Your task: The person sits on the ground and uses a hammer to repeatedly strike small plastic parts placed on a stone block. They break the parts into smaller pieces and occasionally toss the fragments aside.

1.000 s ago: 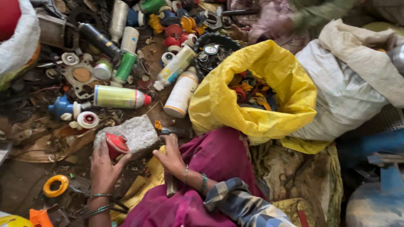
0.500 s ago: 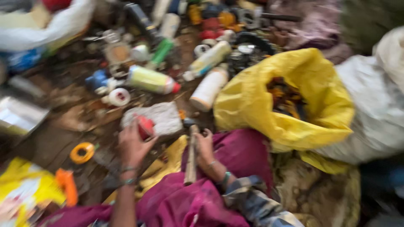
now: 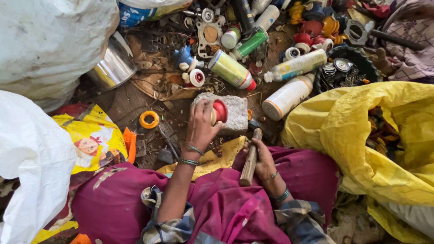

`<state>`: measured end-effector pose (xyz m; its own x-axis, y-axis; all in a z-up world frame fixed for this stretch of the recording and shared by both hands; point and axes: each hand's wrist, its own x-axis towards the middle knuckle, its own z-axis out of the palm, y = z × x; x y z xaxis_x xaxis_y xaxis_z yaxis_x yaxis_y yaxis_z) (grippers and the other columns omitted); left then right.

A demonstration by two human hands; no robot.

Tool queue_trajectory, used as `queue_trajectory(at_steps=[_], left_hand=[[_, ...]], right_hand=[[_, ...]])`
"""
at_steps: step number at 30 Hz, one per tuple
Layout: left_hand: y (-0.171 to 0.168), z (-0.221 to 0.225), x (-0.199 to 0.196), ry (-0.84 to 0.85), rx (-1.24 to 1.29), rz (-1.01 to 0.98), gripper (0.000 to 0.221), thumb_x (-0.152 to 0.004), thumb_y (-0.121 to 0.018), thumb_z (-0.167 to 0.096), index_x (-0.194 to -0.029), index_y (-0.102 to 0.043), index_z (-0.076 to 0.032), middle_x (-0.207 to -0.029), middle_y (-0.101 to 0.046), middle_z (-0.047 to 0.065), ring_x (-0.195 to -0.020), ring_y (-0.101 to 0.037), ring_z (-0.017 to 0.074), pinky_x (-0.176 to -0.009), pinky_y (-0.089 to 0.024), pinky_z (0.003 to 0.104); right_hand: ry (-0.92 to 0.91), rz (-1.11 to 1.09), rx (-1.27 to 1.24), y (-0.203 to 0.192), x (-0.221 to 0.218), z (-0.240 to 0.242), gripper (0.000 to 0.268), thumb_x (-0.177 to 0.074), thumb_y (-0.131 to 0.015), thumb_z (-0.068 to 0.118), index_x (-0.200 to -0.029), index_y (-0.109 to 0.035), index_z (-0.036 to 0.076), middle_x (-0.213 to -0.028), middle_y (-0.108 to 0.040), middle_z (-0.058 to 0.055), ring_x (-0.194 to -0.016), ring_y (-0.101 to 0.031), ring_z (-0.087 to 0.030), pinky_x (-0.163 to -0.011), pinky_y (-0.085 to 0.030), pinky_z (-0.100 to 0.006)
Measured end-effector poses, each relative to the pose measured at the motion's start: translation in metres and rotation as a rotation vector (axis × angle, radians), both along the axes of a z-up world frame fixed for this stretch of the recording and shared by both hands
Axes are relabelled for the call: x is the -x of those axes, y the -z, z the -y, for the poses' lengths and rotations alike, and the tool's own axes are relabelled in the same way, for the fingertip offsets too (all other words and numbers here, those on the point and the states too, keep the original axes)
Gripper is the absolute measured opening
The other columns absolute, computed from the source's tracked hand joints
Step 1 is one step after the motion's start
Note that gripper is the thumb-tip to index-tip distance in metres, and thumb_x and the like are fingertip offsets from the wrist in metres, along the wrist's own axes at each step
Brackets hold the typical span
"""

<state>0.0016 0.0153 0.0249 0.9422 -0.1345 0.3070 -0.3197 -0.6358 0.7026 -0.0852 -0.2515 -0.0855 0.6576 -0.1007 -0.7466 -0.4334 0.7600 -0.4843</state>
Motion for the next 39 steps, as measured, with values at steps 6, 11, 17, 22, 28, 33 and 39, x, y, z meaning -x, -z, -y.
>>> queue_trajectory(at_steps=[6, 11, 17, 22, 28, 33, 39], left_hand=[[0.009, 0.0, -0.003, 0.021, 0.101, -0.22, 0.09, -0.067, -0.093, -0.035, -0.143, -0.053, -0.006, -0.128, -0.064, 0.02, -0.119, -0.06, 0.0395, -0.103, -0.048, 0.048], [0.009, 0.004, 0.002, -0.064, 0.183, -0.228, 0.086, -0.064, -0.094, -0.037, -0.135, -0.057, -0.004, -0.124, -0.064, 0.024, -0.112, -0.063, 0.0416, -0.093, -0.052, 0.049], [0.014, 0.004, 0.002, -0.216, 0.481, -0.524, 0.074, -0.074, -0.074, -0.067, -0.116, -0.068, -0.006, -0.088, -0.077, 0.017, -0.079, -0.081, 0.0337, -0.072, -0.063, 0.045], [0.018, -0.002, -0.009, -0.285, 0.13, -0.579, 0.075, -0.096, -0.043, -0.075, -0.111, -0.071, -0.007, -0.089, -0.074, 0.022, -0.086, -0.074, 0.0412, -0.072, -0.058, 0.054], [0.026, -0.017, -0.014, -0.42, 0.105, -0.32, 0.052, -0.105, -0.04, -0.049, -0.13, -0.067, -0.013, -0.108, -0.074, 0.021, -0.097, -0.07, 0.0434, -0.077, -0.056, 0.053], [0.052, -0.021, -0.015, -0.465, 0.194, -0.16, 0.042, -0.104, -0.045, -0.03, -0.134, -0.065, -0.01, -0.124, -0.069, 0.021, -0.105, -0.067, 0.0386, -0.085, -0.055, 0.049], [0.071, -0.022, -0.023, -0.395, 0.279, -0.086, 0.042, -0.098, -0.052, -0.019, -0.136, -0.061, -0.006, -0.126, -0.07, 0.02, -0.112, -0.069, 0.0386, -0.095, -0.054, 0.048]], right_hand=[[0.036, -0.052, -0.354, -0.011, -0.01, 0.011, 0.023, -0.093, -0.074, 0.022, -0.094, -0.061, 0.003, -0.072, -0.063, -0.002, -0.057, -0.06, -0.009, -0.051, -0.055, -0.022], [0.006, 0.015, -0.267, -0.017, -0.004, 0.005, 0.016, -0.093, -0.071, 0.016, -0.096, -0.059, 0.005, -0.077, -0.063, -0.003, -0.059, -0.06, -0.01, -0.051, -0.054, -0.023], [0.023, -0.003, -0.274, -0.018, -0.006, -0.001, 0.014, -0.095, -0.068, 0.014, -0.1, -0.057, 0.005, -0.082, -0.063, -0.005, -0.061, -0.06, -0.011, -0.053, -0.055, -0.024], [0.007, 0.056, -0.246, -0.014, -0.007, 0.005, 0.013, -0.096, -0.067, 0.012, -0.1, -0.056, 0.006, -0.082, -0.063, -0.005, -0.062, -0.061, -0.011, -0.054, -0.055, -0.024], [0.021, 0.026, -0.28, -0.012, -0.006, 0.004, 0.013, -0.096, -0.066, 0.012, -0.1, -0.056, 0.005, -0.082, -0.062, -0.005, -0.062, -0.061, -0.012, -0.055, -0.056, -0.025], [0.028, -0.013, -0.37, -0.014, -0.005, 0.004, 0.016, -0.095, -0.068, 0.013, -0.1, -0.055, 0.004, -0.081, -0.062, -0.005, -0.062, -0.061, -0.012, -0.055, -0.057, -0.026], [0.055, 0.004, -0.341, -0.021, -0.007, -0.001, 0.02, -0.096, -0.068, 0.014, -0.103, -0.055, 0.001, -0.085, -0.063, -0.007, -0.065, -0.062, -0.014, -0.057, -0.058, -0.025]])
